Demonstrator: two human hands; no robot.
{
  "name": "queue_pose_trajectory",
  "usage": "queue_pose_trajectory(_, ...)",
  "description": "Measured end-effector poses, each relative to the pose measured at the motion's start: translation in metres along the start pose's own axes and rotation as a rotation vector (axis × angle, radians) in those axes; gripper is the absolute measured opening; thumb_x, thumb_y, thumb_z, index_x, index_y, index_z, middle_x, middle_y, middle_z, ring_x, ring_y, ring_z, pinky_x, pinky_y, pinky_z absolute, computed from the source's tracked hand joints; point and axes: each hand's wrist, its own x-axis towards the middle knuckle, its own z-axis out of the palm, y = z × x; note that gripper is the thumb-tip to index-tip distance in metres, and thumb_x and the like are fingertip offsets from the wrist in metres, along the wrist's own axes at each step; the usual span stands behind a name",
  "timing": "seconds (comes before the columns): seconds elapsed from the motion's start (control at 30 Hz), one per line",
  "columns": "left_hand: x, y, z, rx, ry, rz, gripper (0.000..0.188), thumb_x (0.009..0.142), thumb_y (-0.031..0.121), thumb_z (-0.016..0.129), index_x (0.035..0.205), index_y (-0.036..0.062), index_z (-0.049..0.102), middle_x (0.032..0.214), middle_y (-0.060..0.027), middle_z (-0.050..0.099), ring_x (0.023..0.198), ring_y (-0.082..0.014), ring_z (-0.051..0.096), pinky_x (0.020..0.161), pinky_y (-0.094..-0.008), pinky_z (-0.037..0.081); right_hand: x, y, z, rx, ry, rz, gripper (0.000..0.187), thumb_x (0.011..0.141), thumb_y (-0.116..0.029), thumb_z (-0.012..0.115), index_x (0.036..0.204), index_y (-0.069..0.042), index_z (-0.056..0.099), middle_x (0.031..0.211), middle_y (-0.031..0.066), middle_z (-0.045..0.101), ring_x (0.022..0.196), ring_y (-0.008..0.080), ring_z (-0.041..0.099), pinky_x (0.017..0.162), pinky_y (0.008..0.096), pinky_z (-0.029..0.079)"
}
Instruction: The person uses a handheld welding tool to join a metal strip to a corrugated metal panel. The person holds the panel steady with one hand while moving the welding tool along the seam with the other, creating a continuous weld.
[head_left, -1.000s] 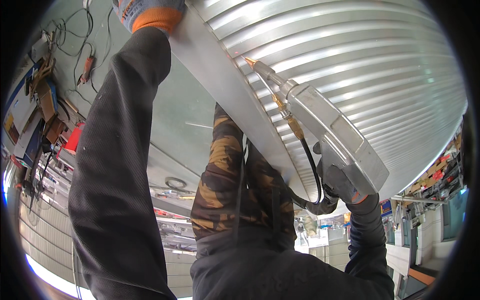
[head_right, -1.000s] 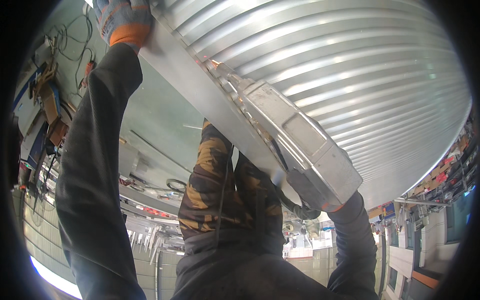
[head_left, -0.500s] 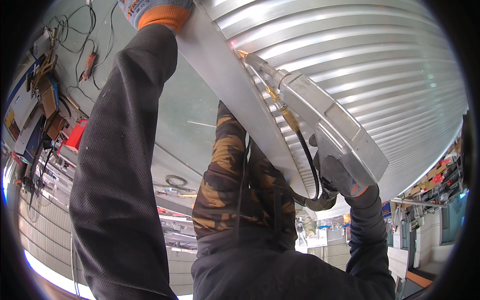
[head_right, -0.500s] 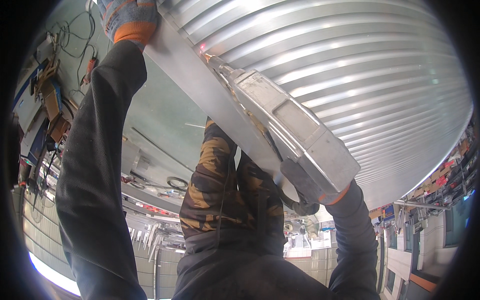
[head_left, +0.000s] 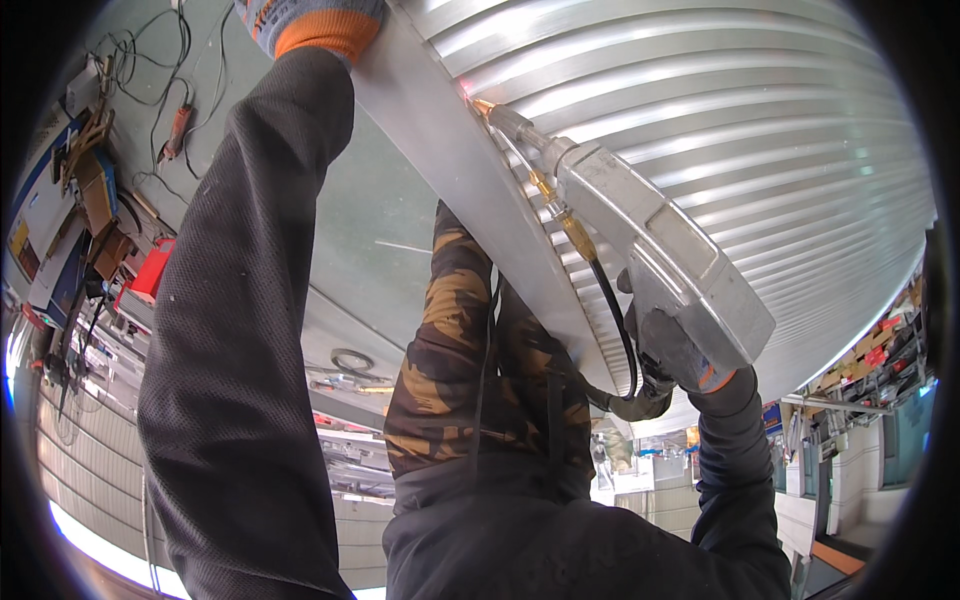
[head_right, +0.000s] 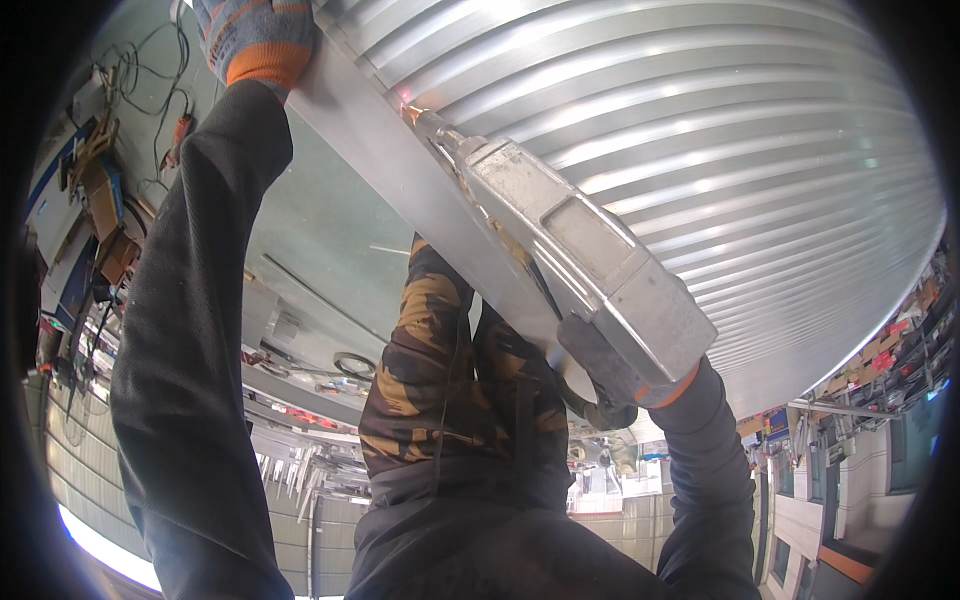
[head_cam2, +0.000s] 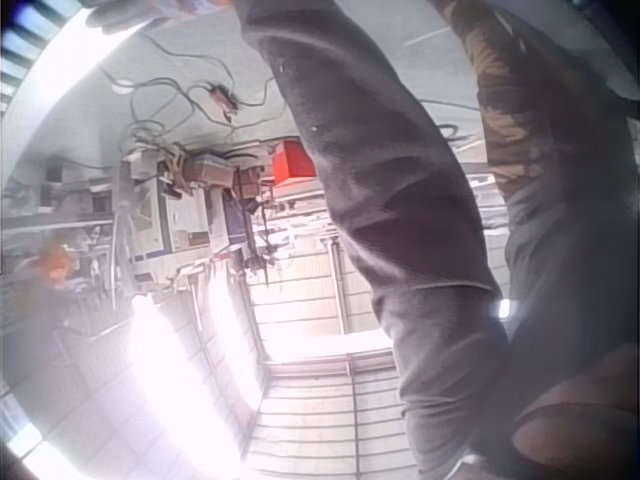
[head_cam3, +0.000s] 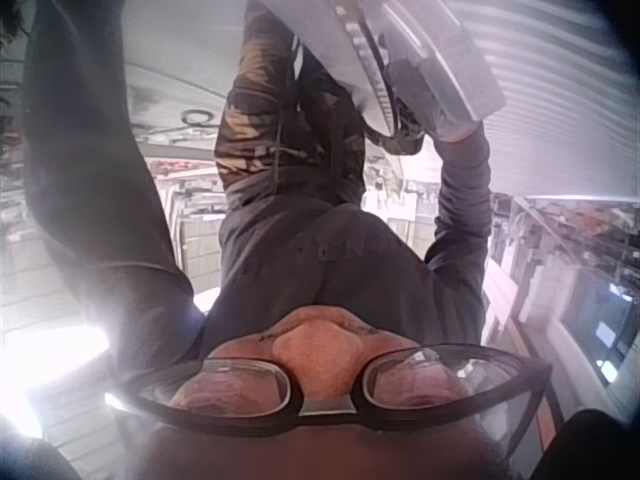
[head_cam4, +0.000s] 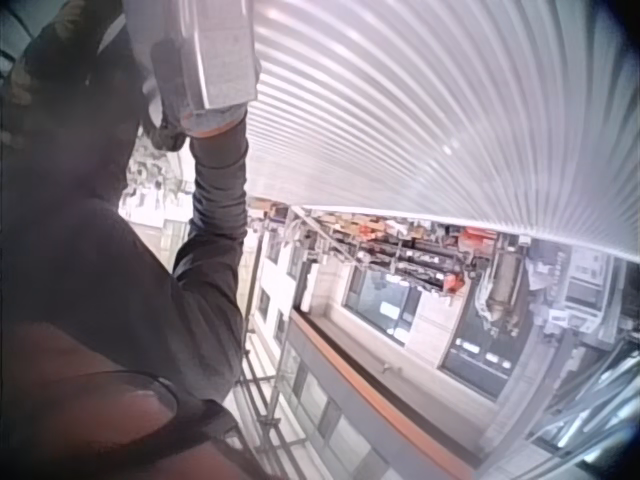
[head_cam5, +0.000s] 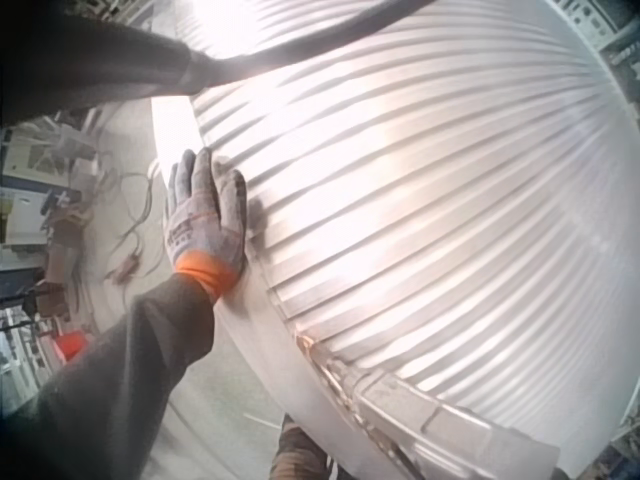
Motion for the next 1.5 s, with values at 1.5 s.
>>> queue_pose_trajectory(1.5,0.004,-0.002,-0.003,0.031,-0.02,-0.012,0.065,0.105,0.047,0.046,0.154,0.0041,0.042,0.163,-0.0243,0.033,0.152,-0.042,0.027,0.124,-0.0483,0.025,-0.007,-0.007,-0.005,0.585,-0.032,0.241,0.051,0.097,-0.013,0.068,0.145,-0.005,0.053,0.134,0.0095,0.066,0.119,0.019,0.066,0.1,0.0333,0.056)
